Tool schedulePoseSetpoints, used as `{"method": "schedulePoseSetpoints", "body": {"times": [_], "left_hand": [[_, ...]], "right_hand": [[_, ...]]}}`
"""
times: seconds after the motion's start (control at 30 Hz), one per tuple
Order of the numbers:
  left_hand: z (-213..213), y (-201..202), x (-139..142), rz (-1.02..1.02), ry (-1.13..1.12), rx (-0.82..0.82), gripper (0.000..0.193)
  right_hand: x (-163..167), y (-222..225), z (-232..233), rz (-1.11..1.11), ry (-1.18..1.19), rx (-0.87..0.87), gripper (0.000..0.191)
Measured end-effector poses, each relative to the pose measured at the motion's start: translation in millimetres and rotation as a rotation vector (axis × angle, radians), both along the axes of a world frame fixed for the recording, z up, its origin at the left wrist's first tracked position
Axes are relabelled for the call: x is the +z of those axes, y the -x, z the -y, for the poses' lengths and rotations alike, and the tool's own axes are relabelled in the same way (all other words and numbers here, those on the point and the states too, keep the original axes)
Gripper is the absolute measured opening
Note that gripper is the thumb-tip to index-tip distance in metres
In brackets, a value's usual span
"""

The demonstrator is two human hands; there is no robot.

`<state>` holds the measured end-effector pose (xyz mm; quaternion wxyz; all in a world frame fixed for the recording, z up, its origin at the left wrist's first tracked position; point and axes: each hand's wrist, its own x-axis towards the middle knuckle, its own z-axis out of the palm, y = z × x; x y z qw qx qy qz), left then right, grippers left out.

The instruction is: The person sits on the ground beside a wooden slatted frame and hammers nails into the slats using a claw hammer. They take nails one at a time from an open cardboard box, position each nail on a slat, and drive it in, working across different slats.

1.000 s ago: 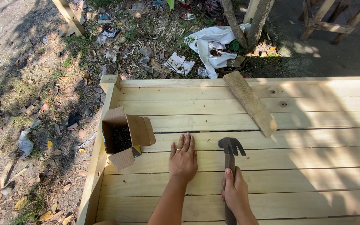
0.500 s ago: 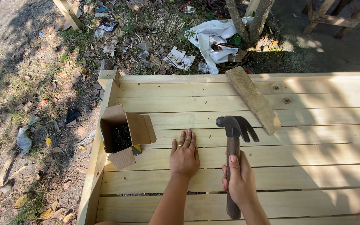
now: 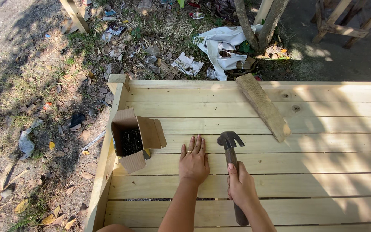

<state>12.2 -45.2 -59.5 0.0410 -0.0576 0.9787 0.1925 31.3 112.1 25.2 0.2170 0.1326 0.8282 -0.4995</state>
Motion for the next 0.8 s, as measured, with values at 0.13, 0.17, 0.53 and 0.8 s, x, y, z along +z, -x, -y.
{"method": "schedulePoseSetpoints", "body": {"times": [0.13,0.17,0.53,0.8], "left_hand": [[-1,-6,5,0.037,0.018,-0.015,0.064],[-2,-7,6,0.042,0.028,-0.016,0.065],[-11,-53,1,0.132,-0.031,-0.021,0.066],[-10,-63,19,0.155,-0.045,-0.015,0.069]], "right_hand": [[4,-5,-9,0.002,0.222,-0.147,0.051],[8,-6,-10,-0.011,0.261,-0.157,0.052],[53,-41,36,-0.035,0.404,-0.115,0.051],[43,-42,3,-0.044,0.321,-0.199,0.051]]}}
